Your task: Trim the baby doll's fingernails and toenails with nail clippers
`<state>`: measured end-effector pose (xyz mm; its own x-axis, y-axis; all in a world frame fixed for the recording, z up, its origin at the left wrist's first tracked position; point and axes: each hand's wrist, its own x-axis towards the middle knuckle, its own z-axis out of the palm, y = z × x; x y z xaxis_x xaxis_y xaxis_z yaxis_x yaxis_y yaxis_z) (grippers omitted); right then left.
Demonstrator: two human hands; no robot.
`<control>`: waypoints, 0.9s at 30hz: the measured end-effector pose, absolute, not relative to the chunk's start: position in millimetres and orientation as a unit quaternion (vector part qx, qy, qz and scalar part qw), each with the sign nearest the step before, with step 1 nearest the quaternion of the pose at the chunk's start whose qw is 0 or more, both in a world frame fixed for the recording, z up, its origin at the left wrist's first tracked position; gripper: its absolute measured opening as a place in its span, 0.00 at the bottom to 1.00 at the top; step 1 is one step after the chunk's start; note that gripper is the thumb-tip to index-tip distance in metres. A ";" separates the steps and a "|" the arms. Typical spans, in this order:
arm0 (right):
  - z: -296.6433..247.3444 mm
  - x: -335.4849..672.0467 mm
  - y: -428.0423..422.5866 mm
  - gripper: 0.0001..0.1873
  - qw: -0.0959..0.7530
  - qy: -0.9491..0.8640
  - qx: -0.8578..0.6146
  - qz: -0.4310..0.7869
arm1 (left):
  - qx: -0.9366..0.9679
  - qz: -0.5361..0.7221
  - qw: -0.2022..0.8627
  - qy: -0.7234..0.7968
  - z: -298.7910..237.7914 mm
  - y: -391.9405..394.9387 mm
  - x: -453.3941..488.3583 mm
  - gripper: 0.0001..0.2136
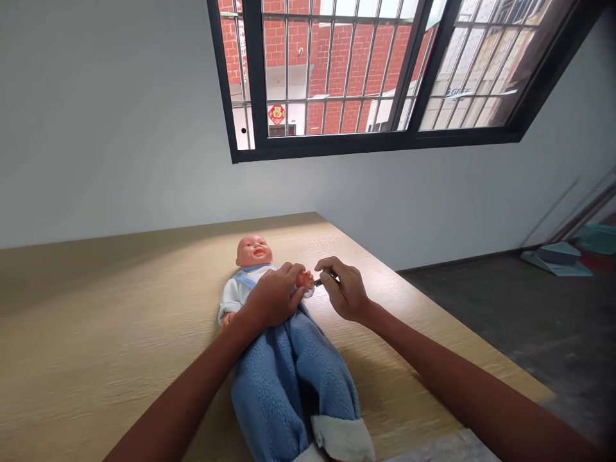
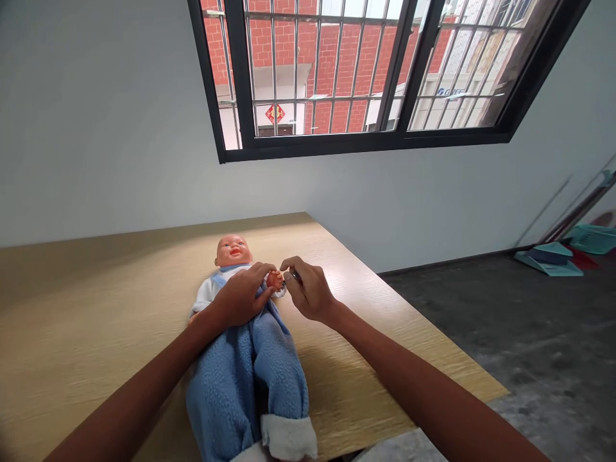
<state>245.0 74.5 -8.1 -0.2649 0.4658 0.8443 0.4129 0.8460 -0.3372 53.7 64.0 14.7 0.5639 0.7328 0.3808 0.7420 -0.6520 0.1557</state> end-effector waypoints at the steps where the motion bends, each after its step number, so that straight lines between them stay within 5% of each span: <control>1: -8.1 245.1 74.5 0.05 0.539 -0.795 -0.278 0.026 | -0.884 -0.210 0.010 -0.418 14.7 63.9 53.6 0.11; 20: -9.0 243.9 72.7 0.05 0.512 -0.825 -0.239 -0.014 | -0.896 -0.203 0.008 -0.396 18.4 63.8 51.4 0.09; 27: -4.0 245.3 66.9 0.07 0.563 -0.794 -0.225 -0.050 | -0.905 -0.198 -0.021 -0.376 17.8 66.5 51.7 0.10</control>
